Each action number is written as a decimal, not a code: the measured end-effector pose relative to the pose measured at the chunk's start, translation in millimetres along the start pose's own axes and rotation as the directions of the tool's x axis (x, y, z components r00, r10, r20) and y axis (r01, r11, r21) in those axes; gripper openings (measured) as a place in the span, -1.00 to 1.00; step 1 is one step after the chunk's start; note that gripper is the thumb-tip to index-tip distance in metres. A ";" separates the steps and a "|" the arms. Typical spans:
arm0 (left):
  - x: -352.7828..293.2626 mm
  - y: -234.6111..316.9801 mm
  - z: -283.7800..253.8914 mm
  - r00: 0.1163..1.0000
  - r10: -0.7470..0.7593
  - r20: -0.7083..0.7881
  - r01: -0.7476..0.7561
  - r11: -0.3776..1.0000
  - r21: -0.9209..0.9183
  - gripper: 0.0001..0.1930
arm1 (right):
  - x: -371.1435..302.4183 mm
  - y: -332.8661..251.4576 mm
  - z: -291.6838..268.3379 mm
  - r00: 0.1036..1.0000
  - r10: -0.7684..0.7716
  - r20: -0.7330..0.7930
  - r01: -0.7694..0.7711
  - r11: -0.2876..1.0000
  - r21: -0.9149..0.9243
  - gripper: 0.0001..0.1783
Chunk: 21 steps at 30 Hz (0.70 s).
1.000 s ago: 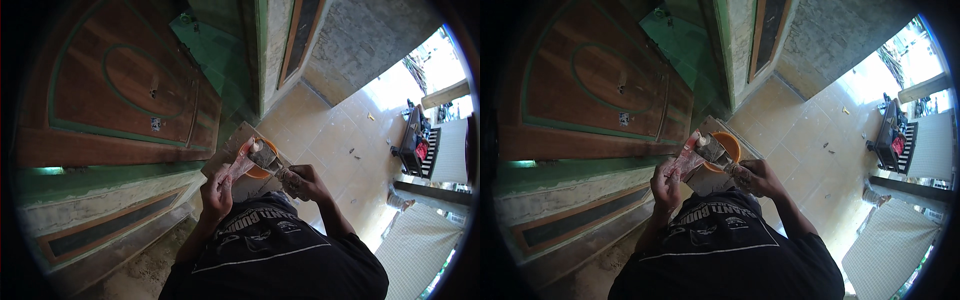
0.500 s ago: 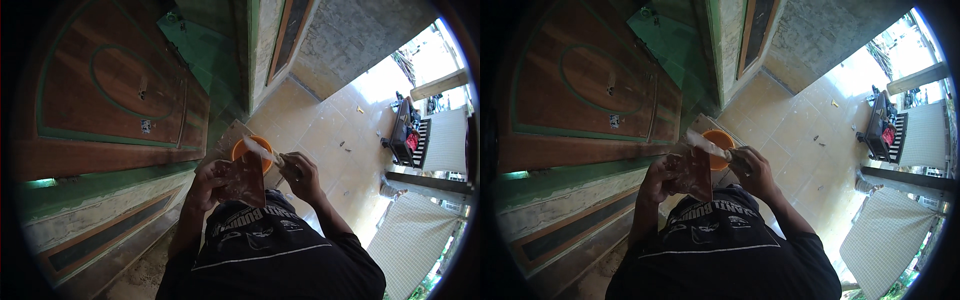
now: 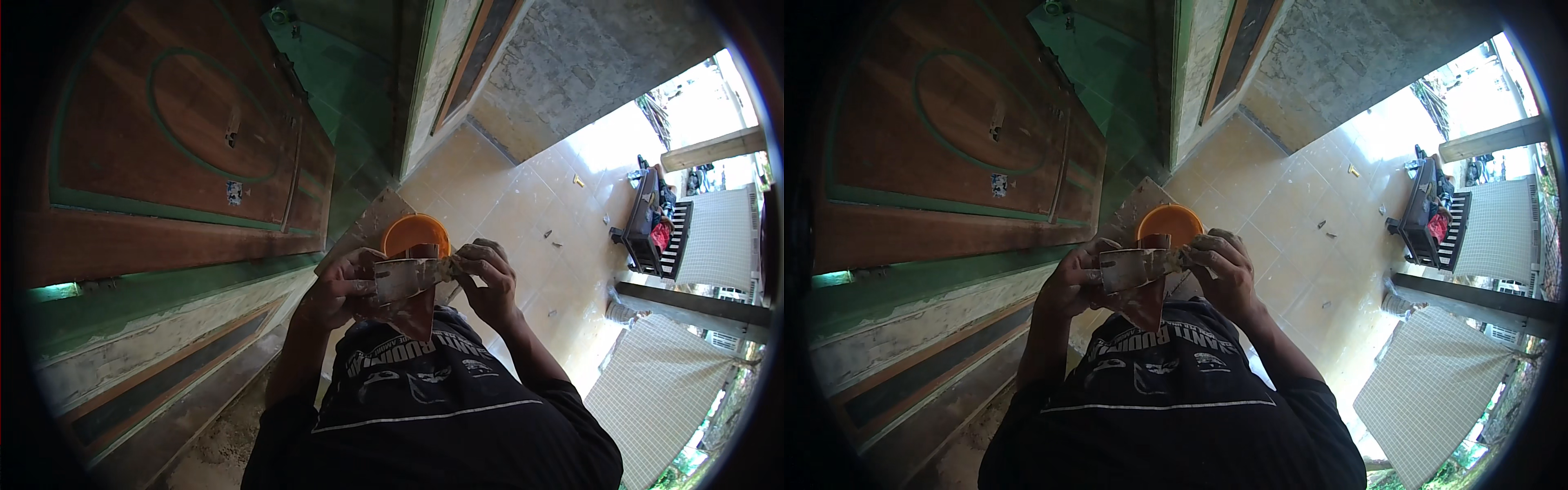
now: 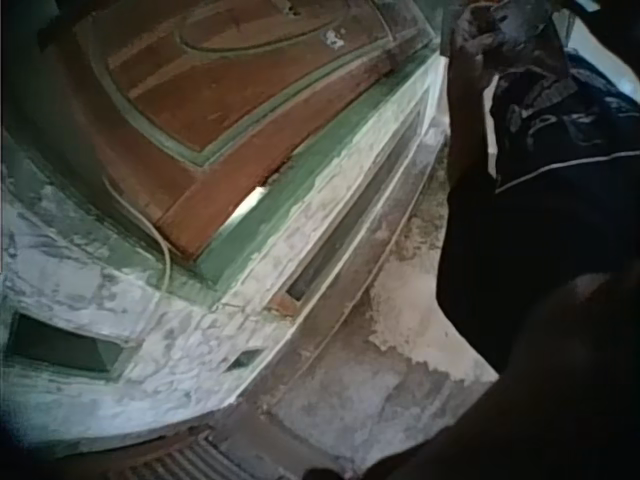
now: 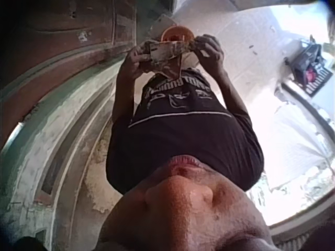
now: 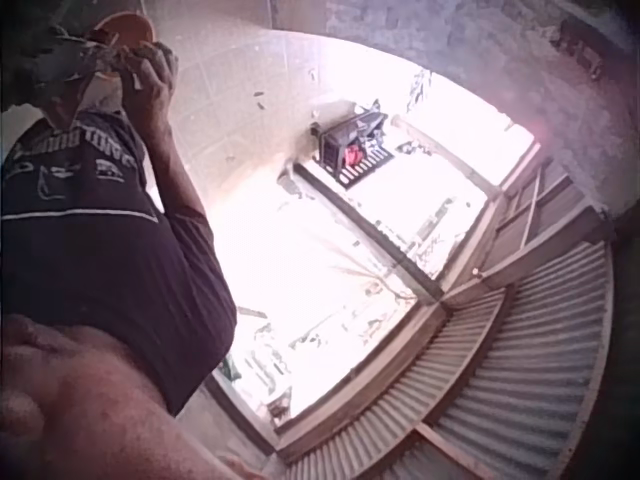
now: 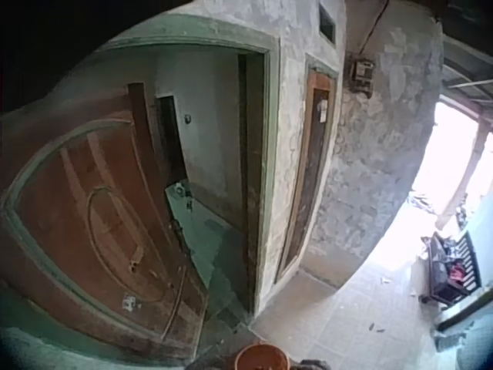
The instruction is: The person applies wall filler to a damaged section of a wall using a metal scraper and a red plastic spreader, periodically dipping the tools into a bucket of water.
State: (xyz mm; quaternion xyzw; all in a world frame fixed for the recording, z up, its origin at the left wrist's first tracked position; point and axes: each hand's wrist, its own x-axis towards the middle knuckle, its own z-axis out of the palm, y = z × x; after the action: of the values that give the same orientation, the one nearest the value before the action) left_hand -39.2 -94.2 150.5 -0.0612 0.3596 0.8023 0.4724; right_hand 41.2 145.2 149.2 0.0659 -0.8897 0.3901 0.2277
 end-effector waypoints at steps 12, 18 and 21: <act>-15.2 9.9 -15.3 0.993 0.097 0.073 -0.099 0.995 0.034 -0.65 | -7.5 -4.3 -16.3 0.995 0.090 0.042 -0.088 0.995 -0.044 -0.76; -26.7 17.2 -20.4 0.974 0.225 0.010 -0.225 0.974 0.012 -0.68 | -11.0 -2.3 -23.5 0.992 0.126 0.002 -0.125 0.987 -0.098 -0.73; -28.2 19.9 -23.1 0.939 0.343 0.031 -0.343 0.939 0.012 -0.68 | -16.4 -7.2 -18.0 0.934 0.358 -0.002 -0.353 0.922 0.158 -0.82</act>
State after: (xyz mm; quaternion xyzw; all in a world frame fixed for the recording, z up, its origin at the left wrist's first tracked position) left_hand -45.4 -134.9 156.2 0.0177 0.3651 0.8700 0.3308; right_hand 64.3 152.3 157.2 -0.0849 -0.8502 0.4941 0.1610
